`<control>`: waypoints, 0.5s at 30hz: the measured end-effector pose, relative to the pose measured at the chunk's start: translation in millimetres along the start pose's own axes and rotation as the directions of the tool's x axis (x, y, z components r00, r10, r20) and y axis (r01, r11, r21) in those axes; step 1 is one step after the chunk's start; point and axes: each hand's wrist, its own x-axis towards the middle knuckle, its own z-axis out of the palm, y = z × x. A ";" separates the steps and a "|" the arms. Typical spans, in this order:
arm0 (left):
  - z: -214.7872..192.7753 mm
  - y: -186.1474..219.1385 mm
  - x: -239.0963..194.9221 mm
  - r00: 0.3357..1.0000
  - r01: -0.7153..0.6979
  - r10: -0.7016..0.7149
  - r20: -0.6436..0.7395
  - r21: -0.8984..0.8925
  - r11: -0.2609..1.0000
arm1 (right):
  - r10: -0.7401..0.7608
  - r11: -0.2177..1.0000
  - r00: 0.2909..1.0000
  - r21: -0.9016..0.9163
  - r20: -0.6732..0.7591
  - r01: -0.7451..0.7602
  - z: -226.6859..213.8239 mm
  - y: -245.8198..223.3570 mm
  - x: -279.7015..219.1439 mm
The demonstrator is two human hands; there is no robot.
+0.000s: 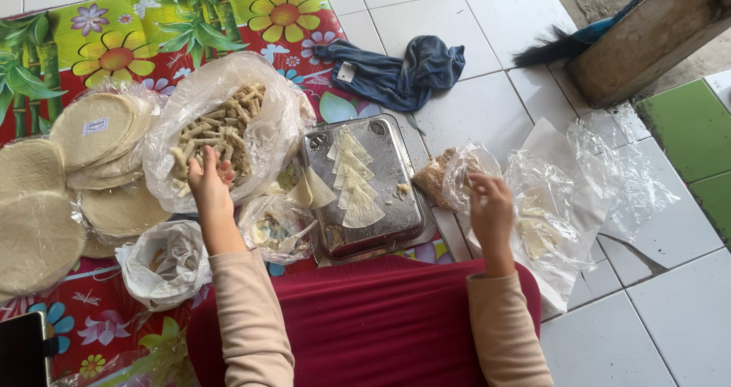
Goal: The person prepares spring rolls by placing a small portion of filling onto a square wrapper, folding the corners over the filling, and rolling it tightly to secure it.
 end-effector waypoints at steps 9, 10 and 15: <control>77.9 -74.6 -106.8 0.909 -0.282 -0.051 0.414 0.699 0.657 | 0.397 0.889 0.906 -0.306 0.149 -0.340 10.2 49.5 3.2; 86.2 -85.0 -123.2 0.880 -0.178 -0.294 0.372 0.835 0.521 | 0.410 0.876 0.901 -0.334 0.141 -0.347 14.0 47.2 5.3; 87.7 -111.8 -189.2 0.911 -0.358 -0.194 0.363 0.932 0.066 | 0.449 0.834 0.884 -0.415 0.129 -0.363 21.8 46.4 11.3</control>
